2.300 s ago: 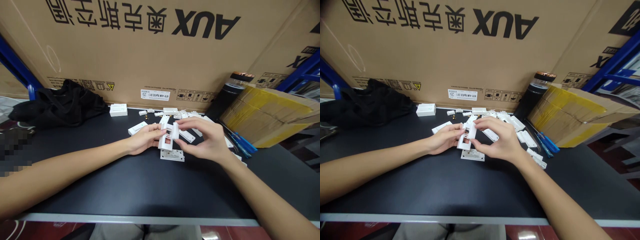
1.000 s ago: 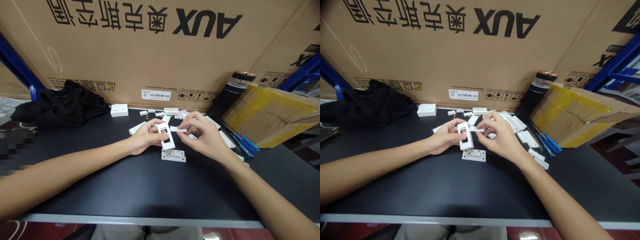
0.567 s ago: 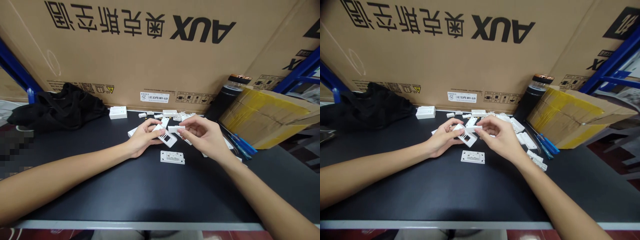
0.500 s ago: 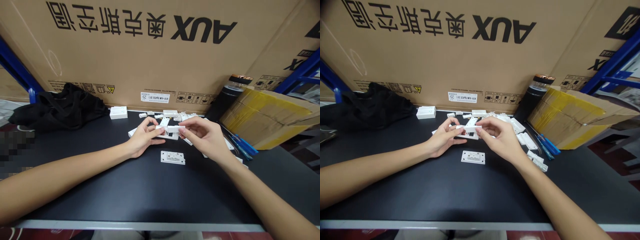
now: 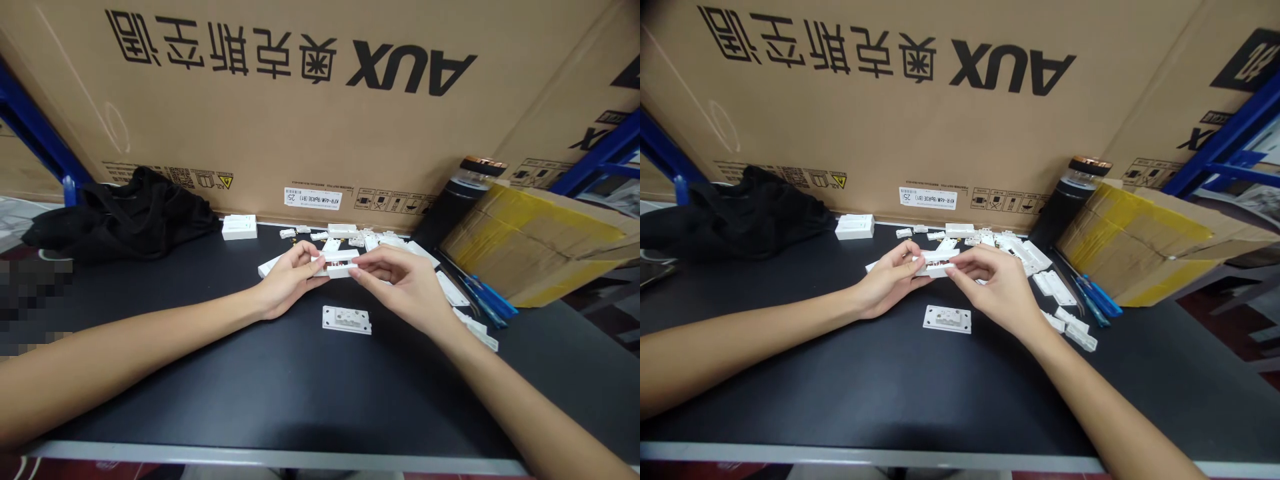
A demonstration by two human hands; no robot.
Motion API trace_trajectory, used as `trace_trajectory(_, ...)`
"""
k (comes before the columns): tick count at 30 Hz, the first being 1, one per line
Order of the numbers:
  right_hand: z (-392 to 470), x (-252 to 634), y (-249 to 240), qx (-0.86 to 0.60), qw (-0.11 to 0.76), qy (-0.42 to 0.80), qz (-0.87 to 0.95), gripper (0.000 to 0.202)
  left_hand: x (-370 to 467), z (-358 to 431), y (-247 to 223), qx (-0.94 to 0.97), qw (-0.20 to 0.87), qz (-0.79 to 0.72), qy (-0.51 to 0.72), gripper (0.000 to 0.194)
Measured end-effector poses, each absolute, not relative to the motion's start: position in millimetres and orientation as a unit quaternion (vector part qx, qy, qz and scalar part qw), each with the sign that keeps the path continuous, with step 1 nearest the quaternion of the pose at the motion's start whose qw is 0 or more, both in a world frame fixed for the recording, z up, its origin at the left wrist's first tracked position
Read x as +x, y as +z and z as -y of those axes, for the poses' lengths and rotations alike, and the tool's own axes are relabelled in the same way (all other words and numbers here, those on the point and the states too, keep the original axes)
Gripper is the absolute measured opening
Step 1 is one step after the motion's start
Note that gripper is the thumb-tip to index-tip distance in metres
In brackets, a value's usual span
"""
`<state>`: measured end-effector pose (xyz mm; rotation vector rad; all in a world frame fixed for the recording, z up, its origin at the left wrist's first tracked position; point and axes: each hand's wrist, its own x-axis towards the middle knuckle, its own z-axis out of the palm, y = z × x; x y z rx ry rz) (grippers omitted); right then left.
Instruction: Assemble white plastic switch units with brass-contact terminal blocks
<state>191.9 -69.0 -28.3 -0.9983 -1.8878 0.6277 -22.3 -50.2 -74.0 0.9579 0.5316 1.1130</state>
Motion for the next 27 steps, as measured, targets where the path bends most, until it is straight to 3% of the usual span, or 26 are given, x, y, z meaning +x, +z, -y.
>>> trace_trajectory(17, 70.4, 191.3, -25.8, -0.421, 0.449, 0.257, 0.745, 0.017, -20.7, 51.9, -76.3, 0.48, 0.68, -0.264, 0.487, 0.044)
trace_trajectory(27, 71.4, 193.9, -27.7, -0.394, 0.423, 0.181, 0.795, 0.014, -22.1, 53.5, -77.4, 0.508, 0.667, -0.268, 0.475, 0.045)
